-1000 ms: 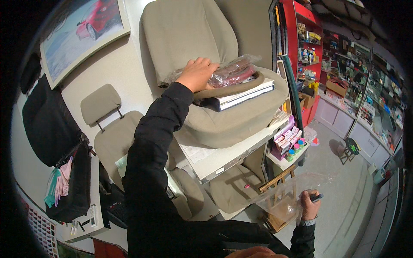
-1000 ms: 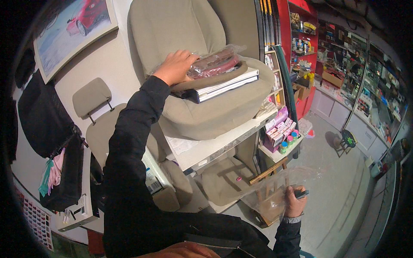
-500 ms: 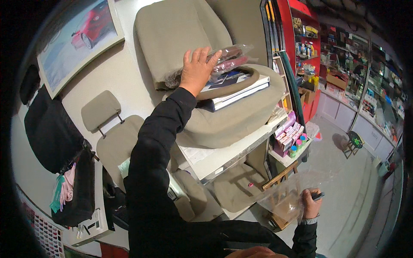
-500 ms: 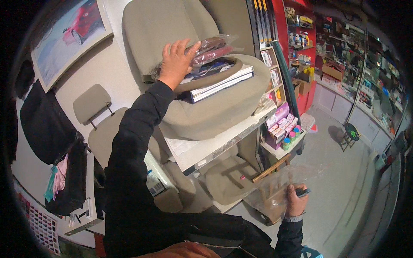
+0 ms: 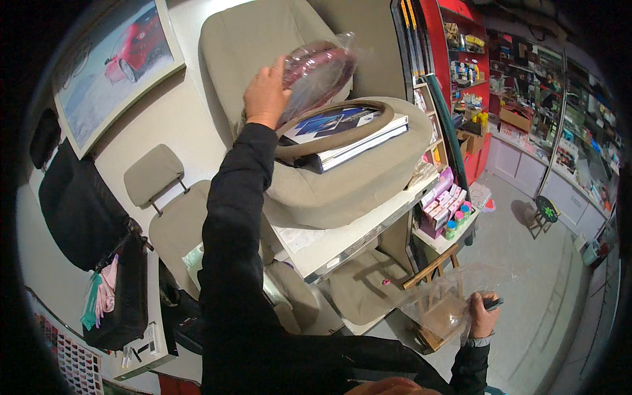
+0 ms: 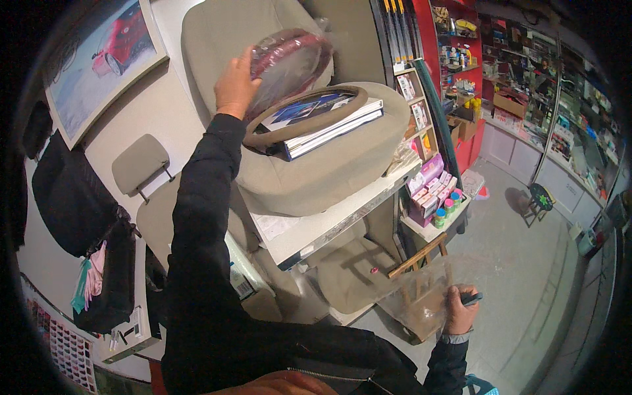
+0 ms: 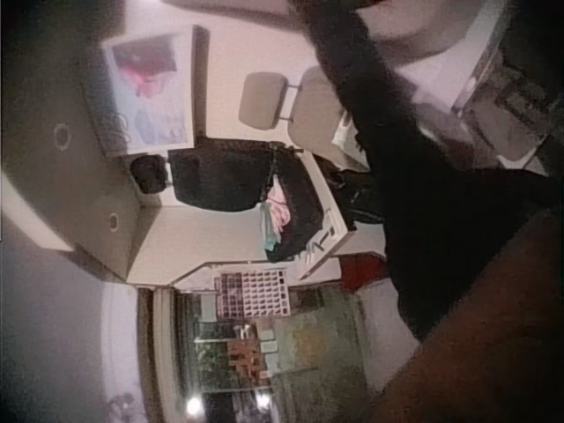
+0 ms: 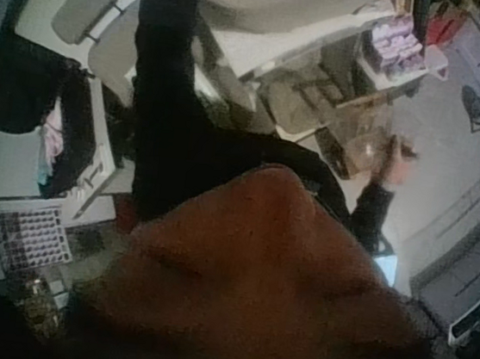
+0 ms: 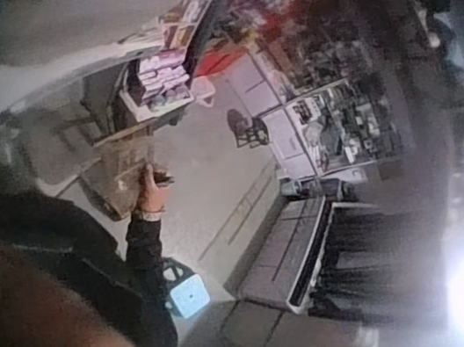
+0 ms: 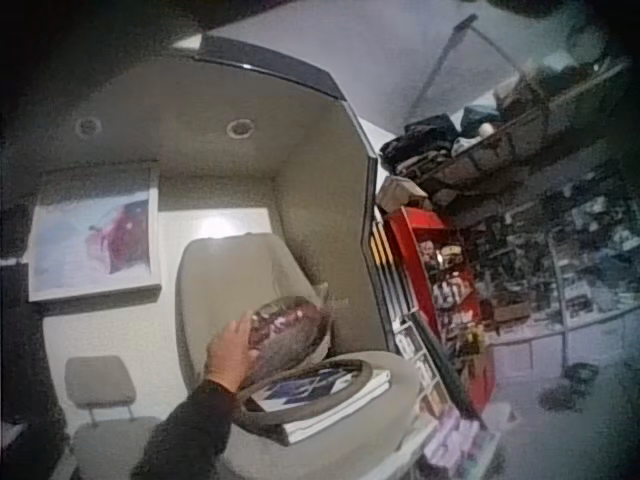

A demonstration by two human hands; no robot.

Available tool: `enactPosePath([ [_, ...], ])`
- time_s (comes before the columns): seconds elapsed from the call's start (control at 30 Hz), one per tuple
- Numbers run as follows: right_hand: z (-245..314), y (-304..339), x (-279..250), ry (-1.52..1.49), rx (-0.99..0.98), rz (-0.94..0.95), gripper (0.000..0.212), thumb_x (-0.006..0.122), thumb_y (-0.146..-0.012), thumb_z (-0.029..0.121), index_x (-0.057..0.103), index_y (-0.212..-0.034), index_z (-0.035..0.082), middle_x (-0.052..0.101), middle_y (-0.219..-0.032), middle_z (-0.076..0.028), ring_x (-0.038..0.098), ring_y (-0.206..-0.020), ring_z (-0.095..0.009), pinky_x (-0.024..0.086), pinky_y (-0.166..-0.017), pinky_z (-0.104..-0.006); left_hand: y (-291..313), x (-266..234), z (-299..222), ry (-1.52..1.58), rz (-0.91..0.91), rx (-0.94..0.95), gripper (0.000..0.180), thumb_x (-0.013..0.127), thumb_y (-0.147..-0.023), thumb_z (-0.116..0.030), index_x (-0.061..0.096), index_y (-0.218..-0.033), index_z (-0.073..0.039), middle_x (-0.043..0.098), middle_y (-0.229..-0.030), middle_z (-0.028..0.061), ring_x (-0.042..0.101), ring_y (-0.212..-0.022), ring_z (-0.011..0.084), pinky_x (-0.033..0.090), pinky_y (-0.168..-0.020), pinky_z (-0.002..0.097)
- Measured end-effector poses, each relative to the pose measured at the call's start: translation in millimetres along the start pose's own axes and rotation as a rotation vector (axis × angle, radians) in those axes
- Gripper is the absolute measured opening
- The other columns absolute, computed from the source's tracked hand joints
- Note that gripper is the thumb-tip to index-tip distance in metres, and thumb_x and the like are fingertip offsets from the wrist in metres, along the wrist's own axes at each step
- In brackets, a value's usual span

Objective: The person uses a utility knife to open small boxes and then removes several steering wheel covers from plastic packaging. They handle each cover individually, inspecting them and placing them back on a nearby seat.

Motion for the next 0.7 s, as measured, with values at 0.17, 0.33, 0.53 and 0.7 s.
enactPosePath([
  [0.17,3.5,-5.9,7.8,0.006,-0.033,0.053,0.024,0.075,-0.093,0.015,0.052,-0.088,0.009,0.06,-0.079,0.0,0.054,-0.069,-0.009,0.047,-0.062,-0.0261,-0.5,-21.1,50.4,0.062,-0.081,-0.171,0.081,0.081,-0.077,-0.024,0.044,-0.149,-0.023,0.063,-0.119,0.0118,0.066,-0.104,0.0335,0.056,-0.085,0.0464],
  [0.33,-1.8,-14.0,16.6,0.026,-0.015,0.067,0.025,0.075,-0.093,0.015,0.051,-0.087,0.009,0.058,-0.078,0.0,0.052,-0.068,-0.008,0.045,-0.061,-0.0252,10.7,-49.8,93.8,0.163,-0.277,-0.275,0.083,0.084,-0.074,-0.024,0.045,-0.147,-0.018,0.064,-0.122,0.0145,0.066,-0.108,0.0354,0.055,-0.088,0.0456],
  [0.53,0.2,-16.6,30.9,0.006,0.001,0.102,0.027,0.075,-0.092,0.015,0.05,-0.086,0.01,0.054,-0.075,0.003,0.048,-0.066,-0.007,0.041,-0.059,-0.0244,37.6,-87.0,152.4,0.461,-0.536,-0.362,0.078,0.081,-0.077,-0.023,0.047,-0.144,-0.003,0.064,-0.131,0.0211,0.064,-0.119,0.035,0.049,-0.101,0.0405],
  [0.7,0.6,-18.7,41.3,0.037,0.005,0.132,0.026,0.075,-0.092,0.013,0.049,-0.085,0.011,0.053,-0.074,0.003,0.047,-0.064,-0.008,0.042,-0.059,-0.025,72.9,-109.7,197.0,0.811,-0.685,-0.491,0.061,0.082,-0.08,-0.01,0.052,-0.132,0.003,0.065,-0.122,0.0132,0.064,-0.106,0.024,0.05,-0.096,0.0354],
])
Point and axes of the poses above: each hand's wrist, its own y-axis away from the middle knuckle, its own x-axis out of the palm, z = x × y, the point moved 5 cm from there along -y, towards the middle knuckle
